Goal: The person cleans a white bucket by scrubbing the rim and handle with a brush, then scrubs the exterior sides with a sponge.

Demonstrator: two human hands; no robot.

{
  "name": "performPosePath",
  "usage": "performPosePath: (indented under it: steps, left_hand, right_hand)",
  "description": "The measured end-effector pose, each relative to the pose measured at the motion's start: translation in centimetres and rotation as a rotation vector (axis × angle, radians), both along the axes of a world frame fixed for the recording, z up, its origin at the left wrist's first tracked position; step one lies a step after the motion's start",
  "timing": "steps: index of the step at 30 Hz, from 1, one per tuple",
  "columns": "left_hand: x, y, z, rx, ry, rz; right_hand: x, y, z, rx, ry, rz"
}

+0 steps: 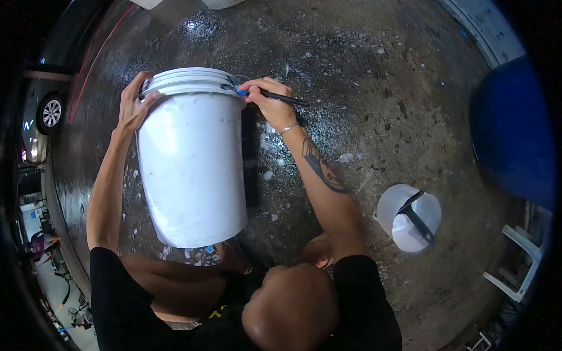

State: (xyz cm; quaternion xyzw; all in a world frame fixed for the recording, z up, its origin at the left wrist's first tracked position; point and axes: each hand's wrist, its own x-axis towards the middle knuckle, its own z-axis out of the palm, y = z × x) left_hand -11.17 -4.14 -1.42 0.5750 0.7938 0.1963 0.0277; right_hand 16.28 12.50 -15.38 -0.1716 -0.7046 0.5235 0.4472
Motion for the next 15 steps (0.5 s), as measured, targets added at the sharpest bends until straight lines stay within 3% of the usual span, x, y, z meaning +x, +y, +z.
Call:
performPosePath:
  steps: [1, 7, 9, 10, 11, 15]
  left_hand:
    - [-0.6, -0.3, -0.1, 0.030, -0.022, -0.003]
    - [-1.6, -1.4, -0.3, 0.033, -0.028, 0.080]
    - [-1.8, -1.5, -0.2, -0.003, -0.041, 0.073]
    - [-1.8, -1.5, -0.2, 0.006, -0.034, 0.074]
    - [-2.3, -1.9, -0.4, 0.011, -0.036, 0.077]
    - [-3.5, -3.0, -1.2, 0.007, -0.068, 0.077]
  right_hand:
    - [-0.4, -0.1, -0.3, -0.178, 0.032, 0.030]
    - [-1.3, -0.1, 1.9, -0.168, -0.028, 0.072]
    - [-0.3, 0.1, 3.4, 0.139, -0.203, -0.083]
    - [0.5, 0.7, 2.7, 0.215, -0.408, -0.103]
    - [0.7, 0.6, 2.3, 0.221, -0.409, -0.101]
    - [1.2, -1.4, 2.2, -0.070, -0.199, -0.037]
